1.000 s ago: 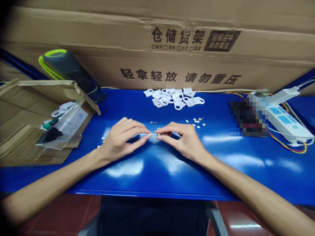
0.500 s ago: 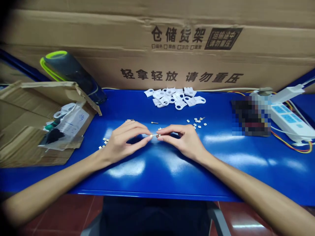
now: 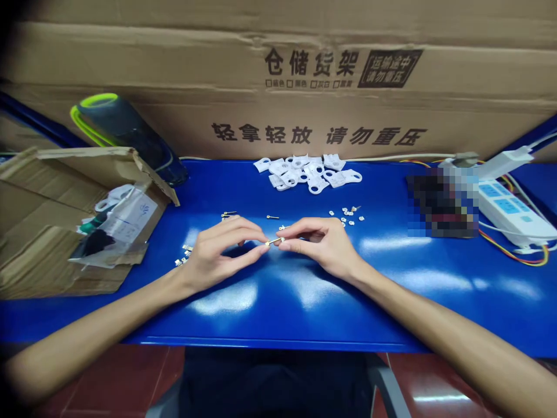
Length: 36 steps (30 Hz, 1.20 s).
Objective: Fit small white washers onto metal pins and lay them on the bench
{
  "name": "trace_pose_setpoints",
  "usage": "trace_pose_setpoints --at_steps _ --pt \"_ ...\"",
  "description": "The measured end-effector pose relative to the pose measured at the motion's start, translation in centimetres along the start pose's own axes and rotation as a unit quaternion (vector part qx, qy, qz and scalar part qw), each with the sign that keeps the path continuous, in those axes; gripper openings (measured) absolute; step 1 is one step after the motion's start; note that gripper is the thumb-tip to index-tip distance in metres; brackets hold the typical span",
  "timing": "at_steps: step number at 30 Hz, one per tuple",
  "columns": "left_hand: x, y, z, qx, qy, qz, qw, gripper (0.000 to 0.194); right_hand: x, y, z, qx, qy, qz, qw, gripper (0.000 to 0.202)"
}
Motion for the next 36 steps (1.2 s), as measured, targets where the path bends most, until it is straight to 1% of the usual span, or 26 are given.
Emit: trace_pose_setpoints --at_steps 5,8,13,19,23,27,29,34,36 --pt "0.0 0.1 -0.2 0.022 -0.004 0.034 0.999 0.008 0.1 -0.2 0.0 0.008 0.015 0.018 1.0 0.027" --pt "-0.1 0.1 -0.4 0.032 -0.002 0.061 0.998 0.008 0.0 -0.3 0.0 0.012 0.014 0.016 1.0 0.03" --pt "-0.3 0.0 -0.5 0.05 -0.008 0.088 0.995 0.009 -0.1 -0.2 -0.1 -0.009 0.01 -0.014 1.0 0.027" --pt "-0.3 0.1 -0.3 0.024 -0.01 0.064 0.998 0.009 0.0 0.2 -0.4 -0.043 -0.002 -0.062 0.997 0.021" --pt "-0.3 0.0 -0.3 -0.004 -0.01 0.046 0.999 0.009 -0.2 0.3 -0.4 -0.038 -0.003 -0.076 0.996 0.023" --pt "-0.4 0.2 -0.2 -0.031 -0.025 0.031 0.999 0.008 -0.4 0.6 -0.3 -0.028 -0.015 -0.072 0.997 0.026" --pt "-0.4 0.2 -0.3 -0.023 -0.028 0.037 0.999 0.007 -0.3 0.7 -0.2 -0.02 -0.013 -0.063 0.998 0.027" --pt "-0.4 0.3 -0.7 0.044 -0.019 0.11 0.993 0.011 0.1 0.9 -0.3 0.008 -0.002 -0.045 0.999 0.034" --pt "-0.4 0.3 -0.8 0.06 -0.016 0.127 0.99 0.012 0.2 0.9 -0.5 0.006 -0.006 -0.054 0.998 0.035"
Point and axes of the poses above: each hand's wrist, its own z-axis towards the middle knuckle, its own x-axis out of the palm, y = z × x, the point moved 2 cm from there along z, towards the middle knuckle, and after that the axes turned 5 degrees about -z, right-handed, at the moved point
